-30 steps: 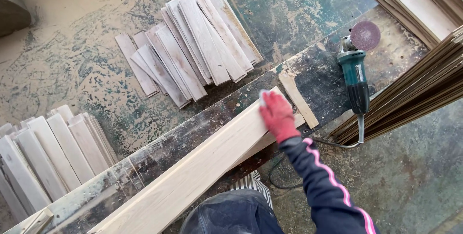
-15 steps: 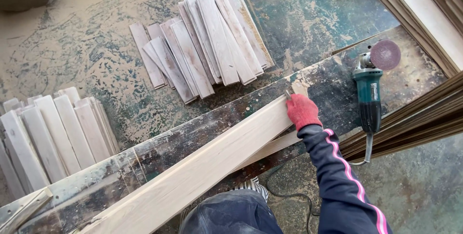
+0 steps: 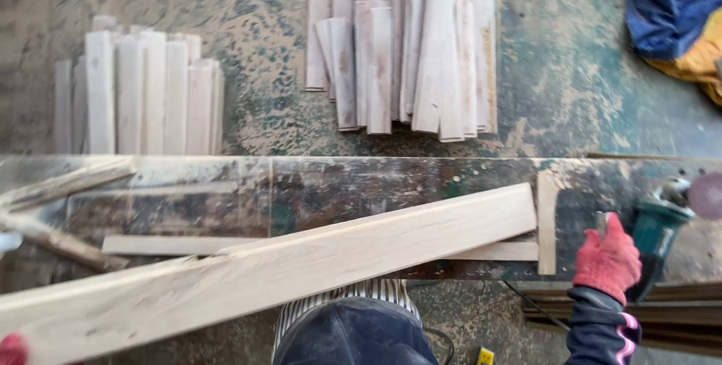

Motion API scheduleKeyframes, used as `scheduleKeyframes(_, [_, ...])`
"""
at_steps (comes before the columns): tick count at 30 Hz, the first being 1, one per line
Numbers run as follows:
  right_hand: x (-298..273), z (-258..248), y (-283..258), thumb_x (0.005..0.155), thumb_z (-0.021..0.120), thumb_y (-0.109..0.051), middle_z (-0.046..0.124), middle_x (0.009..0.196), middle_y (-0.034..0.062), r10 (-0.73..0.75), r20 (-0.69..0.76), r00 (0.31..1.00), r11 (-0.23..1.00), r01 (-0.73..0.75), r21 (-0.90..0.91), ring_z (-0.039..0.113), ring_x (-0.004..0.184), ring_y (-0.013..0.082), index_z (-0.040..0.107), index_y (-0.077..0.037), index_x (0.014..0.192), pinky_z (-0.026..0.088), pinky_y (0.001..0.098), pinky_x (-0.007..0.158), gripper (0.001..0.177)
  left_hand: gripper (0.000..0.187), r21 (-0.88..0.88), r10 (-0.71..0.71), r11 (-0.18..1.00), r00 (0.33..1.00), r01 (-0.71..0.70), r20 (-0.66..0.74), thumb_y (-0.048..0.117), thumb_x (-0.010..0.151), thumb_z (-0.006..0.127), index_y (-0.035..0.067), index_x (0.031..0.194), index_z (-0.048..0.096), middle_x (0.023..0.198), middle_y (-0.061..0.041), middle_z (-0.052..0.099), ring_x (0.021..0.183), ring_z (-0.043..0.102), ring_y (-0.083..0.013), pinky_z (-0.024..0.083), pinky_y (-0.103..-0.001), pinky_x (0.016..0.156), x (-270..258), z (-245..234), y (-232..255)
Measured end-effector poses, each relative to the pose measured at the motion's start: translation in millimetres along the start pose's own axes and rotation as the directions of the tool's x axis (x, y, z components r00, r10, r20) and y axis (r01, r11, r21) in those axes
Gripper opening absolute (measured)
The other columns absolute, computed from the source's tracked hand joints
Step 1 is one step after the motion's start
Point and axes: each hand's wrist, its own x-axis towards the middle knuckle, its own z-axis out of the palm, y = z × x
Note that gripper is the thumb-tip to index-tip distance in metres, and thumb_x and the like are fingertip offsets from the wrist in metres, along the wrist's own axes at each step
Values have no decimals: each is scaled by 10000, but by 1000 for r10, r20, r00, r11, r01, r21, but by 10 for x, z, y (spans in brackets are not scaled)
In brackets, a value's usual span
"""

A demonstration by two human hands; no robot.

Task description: Sanding a long wooden plank using an angle grinder with a sanding disc and a hand sanding block.

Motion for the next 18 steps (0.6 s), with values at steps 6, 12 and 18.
scheduleKeyframes(6, [-602,-550,-559,1237,612,-524,748,783,126,69,74,995,953,-88,289,666,615,285,851,-148,1135,553,409,553,457,626,231,310,943,887,-240,-341,428,980,756,177,1509,534,1364,57,669,1180,661,-118,518,-374,1065,-717,221,-1318])
scheduleKeyframes(12, [-2055,-1021,-1997,658,527,-503,553,1401,361,-712,673,202,-12,-961,275,555,1085,539,391,-68,1592,454,677,938,1040,656,66,305,949,837,-309,-456,381,953,664,209,1539,422,1375,36,582,1235,606,-178,496,-444,1096,-1170,935,-1835])
scheduleKeyframes(18, [-2681,-478,-2805,960,695,-225,693,1180,29,-671,520,528,-491,-843,222,657,1084,222,641,-132,1195,508,497,1011,259,338,-245,158,919,857,-310,-491,132,909,714,88,1242,677,1175,-38,700,1013,664,-172,541,-329,919,-1358,-103,-2595])
